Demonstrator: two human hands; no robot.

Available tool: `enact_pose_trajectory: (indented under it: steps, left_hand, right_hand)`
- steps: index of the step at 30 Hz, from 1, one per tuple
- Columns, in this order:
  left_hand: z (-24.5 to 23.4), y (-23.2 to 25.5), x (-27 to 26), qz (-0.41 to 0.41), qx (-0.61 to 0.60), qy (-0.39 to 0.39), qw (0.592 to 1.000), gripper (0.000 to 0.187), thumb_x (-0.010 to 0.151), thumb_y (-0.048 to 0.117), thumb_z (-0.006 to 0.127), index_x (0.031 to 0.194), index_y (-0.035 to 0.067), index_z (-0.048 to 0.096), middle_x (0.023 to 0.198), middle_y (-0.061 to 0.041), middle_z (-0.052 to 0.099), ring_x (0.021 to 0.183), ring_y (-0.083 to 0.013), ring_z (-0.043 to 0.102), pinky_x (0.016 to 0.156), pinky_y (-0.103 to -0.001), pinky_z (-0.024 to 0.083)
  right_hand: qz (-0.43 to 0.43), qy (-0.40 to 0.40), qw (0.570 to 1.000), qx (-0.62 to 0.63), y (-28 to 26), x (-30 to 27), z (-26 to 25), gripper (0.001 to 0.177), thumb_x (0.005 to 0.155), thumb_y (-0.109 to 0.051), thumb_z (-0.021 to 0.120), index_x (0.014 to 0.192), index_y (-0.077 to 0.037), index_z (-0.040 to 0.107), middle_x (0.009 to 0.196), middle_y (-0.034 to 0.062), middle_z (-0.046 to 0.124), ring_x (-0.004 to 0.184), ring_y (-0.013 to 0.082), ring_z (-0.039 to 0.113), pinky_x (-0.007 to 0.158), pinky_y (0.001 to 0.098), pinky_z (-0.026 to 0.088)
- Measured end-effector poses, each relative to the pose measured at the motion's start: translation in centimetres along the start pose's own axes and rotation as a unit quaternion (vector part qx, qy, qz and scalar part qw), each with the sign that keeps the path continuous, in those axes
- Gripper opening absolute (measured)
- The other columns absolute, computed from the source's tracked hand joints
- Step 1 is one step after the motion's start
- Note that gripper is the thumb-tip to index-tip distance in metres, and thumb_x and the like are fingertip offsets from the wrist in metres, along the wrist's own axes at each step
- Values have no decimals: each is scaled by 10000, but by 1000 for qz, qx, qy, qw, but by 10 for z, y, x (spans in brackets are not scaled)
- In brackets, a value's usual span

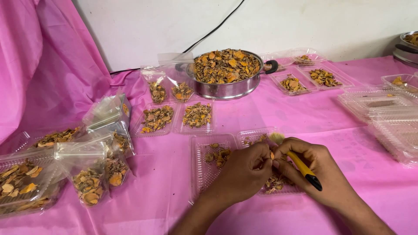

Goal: Sorting and cleaning dried tea leaves in plastic containers using a small brush.

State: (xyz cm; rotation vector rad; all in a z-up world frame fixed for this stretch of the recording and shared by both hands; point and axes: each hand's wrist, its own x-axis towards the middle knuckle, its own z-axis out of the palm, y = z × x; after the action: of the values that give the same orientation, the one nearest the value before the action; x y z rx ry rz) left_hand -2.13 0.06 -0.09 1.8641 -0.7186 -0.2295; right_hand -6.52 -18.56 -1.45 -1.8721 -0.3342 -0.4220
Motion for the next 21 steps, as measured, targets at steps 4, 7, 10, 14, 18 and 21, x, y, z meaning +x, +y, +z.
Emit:
enact_pose_trajectory:
  steps: [4, 7, 10, 14, 18, 21]
  left_hand:
    - [-2, 3, -2, -28, -5, -7, 1000, 253, 953, 100, 579, 732, 158, 470, 652, 63, 402, 636, -73, 361, 570, -308, 283]
    - [-3, -4, 1, -11, -5, 17, 1000, 284, 925, 97, 582, 710, 170, 412, 652, 71, 364, 634, -73, 329, 565, -312, 265]
    - [-5, -5, 0, -22, -8, 12, 1000, 258, 946, 105, 611, 728, 161, 484, 612, 61, 430, 594, -70, 363, 544, -311, 289]
    - [-6, -1, 0, -40, -23, 16, 999, 219, 949, 117, 599, 761, 144, 490, 678, 43, 463, 648, -75, 410, 565, -299, 313]
    - [-9, 3, -2, -54, 2, 30, 998, 152, 922, 66, 615, 798, 153, 623, 648, 59, 513, 602, -62, 425, 536, -288, 329]
    - [-9, -2, -1, -54, 17, 32, 998, 256, 910, 75, 579, 717, 164, 437, 639, 66, 396, 622, -70, 363, 559, -311, 271]
  right_hand:
    - [12, 5, 1000, -15, -9, -4, -1, 51, 899, -65, 725, 873, -56, 768, 736, 26, 724, 621, 78, 568, 539, 240, 426]
    - [-11, 48, 991, -122, -28, -13, -2, 131, 942, -144, 649, 1011, -118, 758, 815, -11, 780, 717, 68, 672, 673, 208, 492]
    - [19, 96, 994, -52, -36, -34, 1, 393, 937, -229, 545, 1316, -132, 509, 1077, 121, 893, 1035, 149, 837, 891, 262, 573]
    - [-73, 179, 977, -85, -27, -50, 5, 354, 882, -113, 653, 1215, -36, 559, 992, 91, 779, 773, 125, 791, 728, 206, 577]
    - [-13, 74, 975, -209, -14, -45, -3, 187, 872, -267, 682, 1022, -200, 771, 864, -91, 886, 624, 28, 787, 638, 194, 615]
    - [-17, 114, 961, -251, -25, -51, -11, 122, 879, -274, 669, 872, -210, 773, 686, -101, 859, 528, 21, 748, 568, 204, 577]
